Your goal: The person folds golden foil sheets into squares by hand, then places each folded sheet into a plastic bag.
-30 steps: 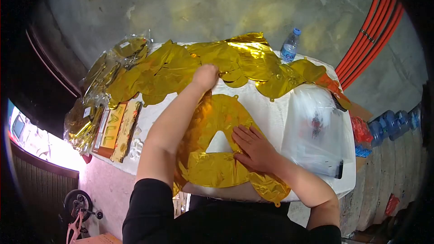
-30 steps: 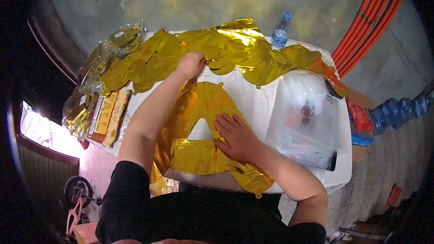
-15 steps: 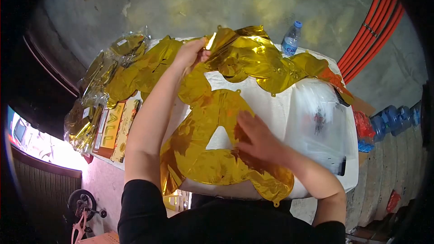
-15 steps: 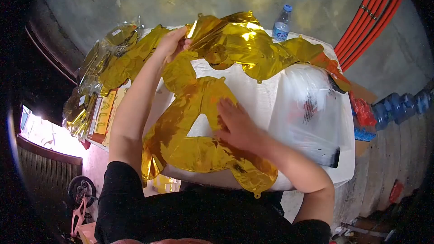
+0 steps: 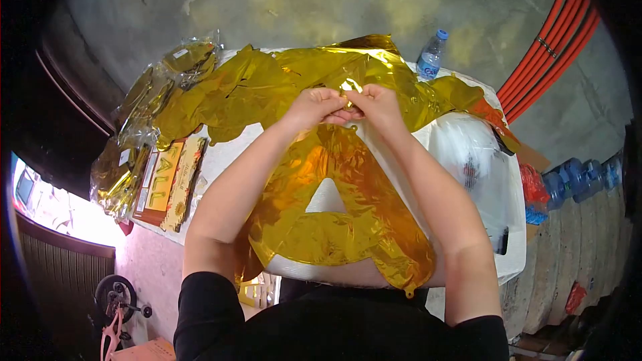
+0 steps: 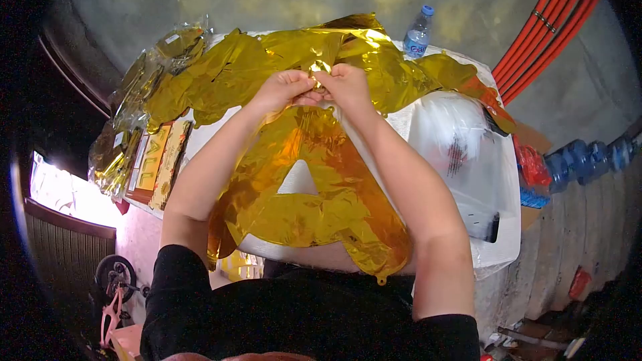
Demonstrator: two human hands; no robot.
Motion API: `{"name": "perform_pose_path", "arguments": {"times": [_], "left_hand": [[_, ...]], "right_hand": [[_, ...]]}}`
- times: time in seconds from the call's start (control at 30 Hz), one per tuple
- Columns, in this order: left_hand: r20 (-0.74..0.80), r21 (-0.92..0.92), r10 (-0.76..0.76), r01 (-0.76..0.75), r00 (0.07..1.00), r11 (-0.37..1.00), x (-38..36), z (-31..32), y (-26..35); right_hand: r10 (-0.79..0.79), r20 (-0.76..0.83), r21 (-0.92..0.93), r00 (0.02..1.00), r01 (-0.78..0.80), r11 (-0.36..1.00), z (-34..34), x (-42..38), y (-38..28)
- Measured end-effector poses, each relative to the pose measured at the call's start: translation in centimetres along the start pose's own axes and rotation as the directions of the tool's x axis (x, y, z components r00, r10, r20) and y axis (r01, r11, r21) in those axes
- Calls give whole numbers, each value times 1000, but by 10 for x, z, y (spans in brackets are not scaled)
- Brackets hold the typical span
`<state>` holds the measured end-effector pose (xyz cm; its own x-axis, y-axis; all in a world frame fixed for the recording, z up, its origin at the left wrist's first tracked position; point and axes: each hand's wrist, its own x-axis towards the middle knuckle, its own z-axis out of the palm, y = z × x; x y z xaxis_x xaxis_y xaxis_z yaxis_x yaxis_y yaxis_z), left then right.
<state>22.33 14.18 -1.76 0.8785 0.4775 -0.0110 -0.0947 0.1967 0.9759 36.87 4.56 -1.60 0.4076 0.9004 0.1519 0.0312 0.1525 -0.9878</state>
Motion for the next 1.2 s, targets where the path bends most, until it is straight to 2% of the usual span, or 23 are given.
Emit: {"name": "perform_pose_path", "arguments": {"times": [0.1,0.23,0.4,0.47,0.53,0.6,0.7,0.77,0.8,0.9,0.97,1.03,1.07,1.13,1.2], "left_hand": [[-42,44,18,-16,999,999,2,-5,-7],[-73,37,26,-23,997,999,-1,-8,-6],[-95,-4,7,-7,995,1000,0,-11,-7],[-147,108,-7,23,989,994,0,-8,-5],[-173,120,8,13,985,993,1,0,-4],[-199,133,23,4,980,991,0,3,-1],[-223,119,-14,42,975,992,6,-2,0],[-205,162,96,-63,974,985,11,-10,-4],[-204,161,94,-61,974,985,10,-10,-3],[-288,94,100,-76,952,993,5,-10,1],[-369,49,104,-92,924,995,1,-2,1],[-352,77,70,-46,933,996,2,1,-1],[-337,109,37,0,941,994,2,2,-3],[-300,75,43,-21,953,997,4,5,-7],[-259,23,66,-62,964,998,6,9,-11]], "right_hand": [[20,-33,7,999,-20,1000,-4,-4,1],[11,6,46,1000,-12,999,-7,-4,3],[-38,124,-94,992,50,994,-16,-1,8],[-42,129,-105,991,56,993,-14,-3,9],[-44,135,-116,990,60,991,-12,-3,9],[-31,136,-28,990,35,999,-10,-3,9],[-6,82,-11,997,7,1000,-11,-3,8],[24,70,28,997,-26,999,-15,-1,6],[53,61,67,997,-57,996,-17,-1,5],[143,16,29,990,-143,989,-24,0,0],[187,54,44,981,-190,981,-24,-2,0],[230,93,56,969,-235,970,-24,-2,3],[179,136,8,974,-182,983,-24,-1,7],[130,182,-38,975,-125,991,-14,-5,5],[-168,-9,-5,986,168,986,5,-18,-2]]}}
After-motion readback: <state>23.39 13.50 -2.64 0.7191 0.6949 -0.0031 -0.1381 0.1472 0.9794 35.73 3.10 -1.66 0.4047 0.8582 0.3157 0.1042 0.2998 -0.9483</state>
